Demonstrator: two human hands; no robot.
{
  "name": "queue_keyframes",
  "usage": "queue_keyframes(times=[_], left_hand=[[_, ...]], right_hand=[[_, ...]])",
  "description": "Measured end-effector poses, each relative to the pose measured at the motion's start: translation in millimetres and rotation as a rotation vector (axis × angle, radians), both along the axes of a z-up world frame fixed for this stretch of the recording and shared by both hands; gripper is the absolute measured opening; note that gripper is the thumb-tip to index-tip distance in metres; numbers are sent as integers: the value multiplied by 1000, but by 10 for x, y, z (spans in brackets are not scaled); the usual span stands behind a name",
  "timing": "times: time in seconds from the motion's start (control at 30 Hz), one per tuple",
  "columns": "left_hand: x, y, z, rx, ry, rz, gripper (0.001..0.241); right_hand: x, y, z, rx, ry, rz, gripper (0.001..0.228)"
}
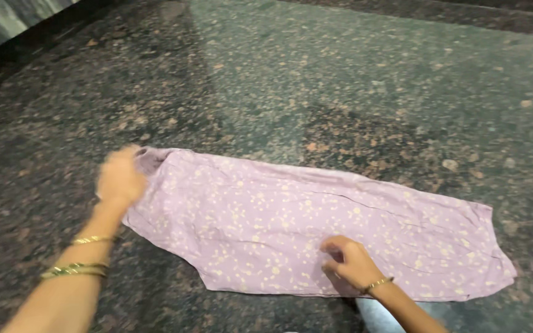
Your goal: The person folds a light purple floral top and matching bottoms on a dark tiled floor. They smooth the fabric, fold the sleeves and sides, and then fold the garment into a compact rectangle before placing it on a pile of other clothes.
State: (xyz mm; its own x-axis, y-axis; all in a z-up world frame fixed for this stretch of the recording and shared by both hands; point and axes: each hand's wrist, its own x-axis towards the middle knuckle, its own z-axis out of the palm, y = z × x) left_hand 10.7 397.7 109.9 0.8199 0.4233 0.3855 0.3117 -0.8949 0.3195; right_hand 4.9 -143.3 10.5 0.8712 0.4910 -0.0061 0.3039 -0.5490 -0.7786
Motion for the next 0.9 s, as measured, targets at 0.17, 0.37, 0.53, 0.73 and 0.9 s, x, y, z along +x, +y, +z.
queue_keyframes(times=[0.17, 0.37, 0.53, 0.73, 0.9], left_hand=[[-395, -979, -567, -75, 189, -694, 11], [-1395, -1600, -733, 91, 171, -999, 46], [-1453, -1626, -1003, 133, 203, -683, 43], [-861, -1196, -1027, -389, 299, -688, 31], [185, -922, -580, -706, 388, -789, 29]], right_hand=[[-375, -26, 115, -142, -442, 282, 47], [-538, -140, 31, -199, -711, 443, 41], [-451, -114, -182, -346, -869, 501, 38], [205, -134, -171, -249, 91, 145, 18], [913, -133, -97, -47, -19, 272, 21]])
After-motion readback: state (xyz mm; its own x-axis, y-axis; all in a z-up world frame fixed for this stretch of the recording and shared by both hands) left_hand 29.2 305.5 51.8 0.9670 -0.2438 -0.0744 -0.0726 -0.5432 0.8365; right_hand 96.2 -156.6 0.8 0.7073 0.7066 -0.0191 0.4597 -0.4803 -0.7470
